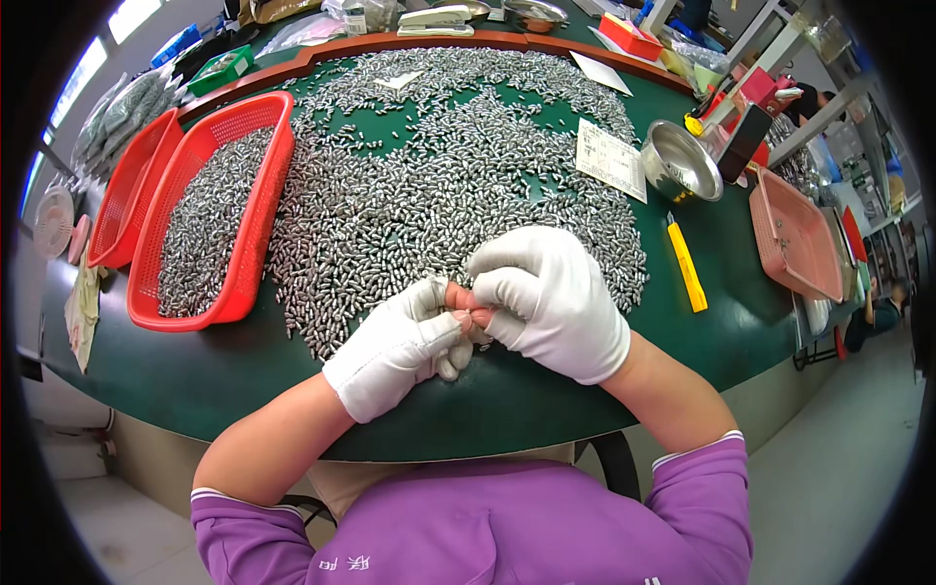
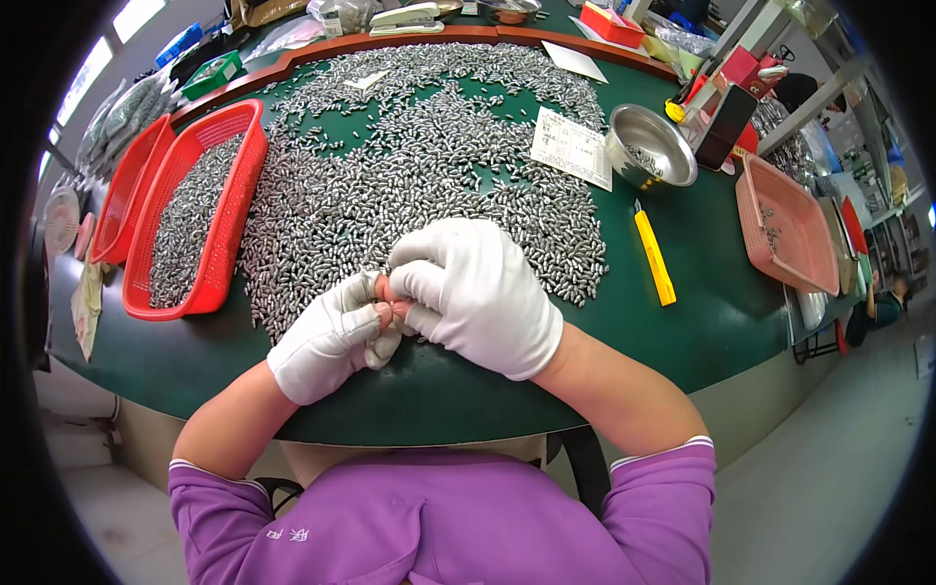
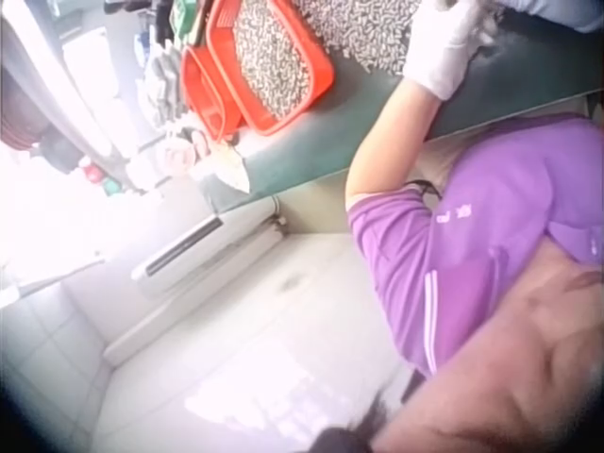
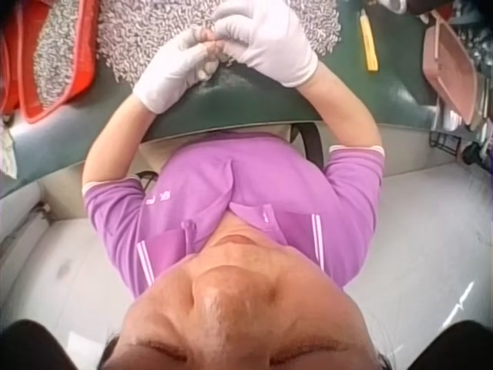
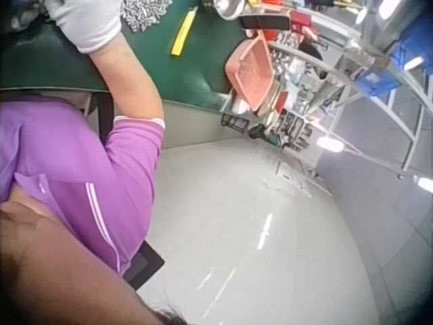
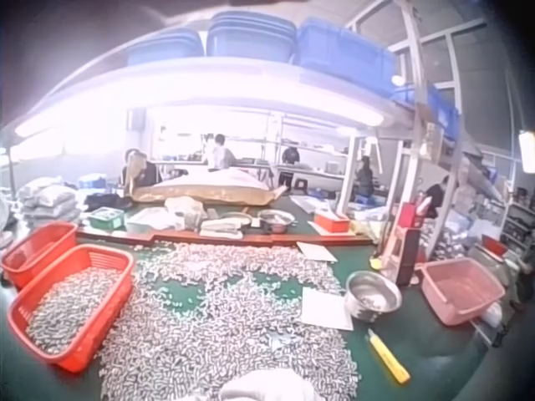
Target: Picking and sorting small metal studs or screws from a large pile on a workbench into containers.
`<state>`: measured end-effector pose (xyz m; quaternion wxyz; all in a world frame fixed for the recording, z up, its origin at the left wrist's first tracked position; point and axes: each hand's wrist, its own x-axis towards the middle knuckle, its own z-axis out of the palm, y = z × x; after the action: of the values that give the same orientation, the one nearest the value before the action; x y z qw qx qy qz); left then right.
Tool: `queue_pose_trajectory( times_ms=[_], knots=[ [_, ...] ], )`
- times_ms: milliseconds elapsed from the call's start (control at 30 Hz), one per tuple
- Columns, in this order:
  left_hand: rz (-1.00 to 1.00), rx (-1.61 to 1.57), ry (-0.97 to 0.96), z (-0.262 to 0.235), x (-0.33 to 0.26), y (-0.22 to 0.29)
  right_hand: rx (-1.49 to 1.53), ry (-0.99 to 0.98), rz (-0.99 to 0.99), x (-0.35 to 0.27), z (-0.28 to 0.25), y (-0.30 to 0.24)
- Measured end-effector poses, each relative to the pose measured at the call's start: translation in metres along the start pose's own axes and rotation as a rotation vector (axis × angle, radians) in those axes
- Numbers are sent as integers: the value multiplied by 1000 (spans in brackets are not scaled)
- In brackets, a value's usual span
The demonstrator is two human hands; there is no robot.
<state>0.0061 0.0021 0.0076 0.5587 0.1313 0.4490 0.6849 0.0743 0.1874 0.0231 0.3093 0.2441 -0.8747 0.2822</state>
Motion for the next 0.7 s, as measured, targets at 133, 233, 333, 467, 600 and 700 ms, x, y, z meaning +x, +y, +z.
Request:
queue_pose_trajectory(
  times_ms=[133, 233, 333, 467, 600, 700],
  knots=[
    [-4, 33, 8, 1, 0, 2, 37, 14, 64, -3, -1, 4],
    [3, 11, 34, -1, -1, 1, -152, -65, 225, -7, -6, 9],
    [9, -14, 24, -5, 0, -1, -278, -148, 326, -15, -2, 17],
    [11, -33, -4, -3, 2, -1, -297, -235, 344, -18, 1, 19],
    [11, -54, -17, -4, 1, -1, -321, -237, 330, -18, 3, 21],
    [-5, -75, 7, -5, 1, -1, -306, -234, 301, -18, -2, 20]
  ],
)
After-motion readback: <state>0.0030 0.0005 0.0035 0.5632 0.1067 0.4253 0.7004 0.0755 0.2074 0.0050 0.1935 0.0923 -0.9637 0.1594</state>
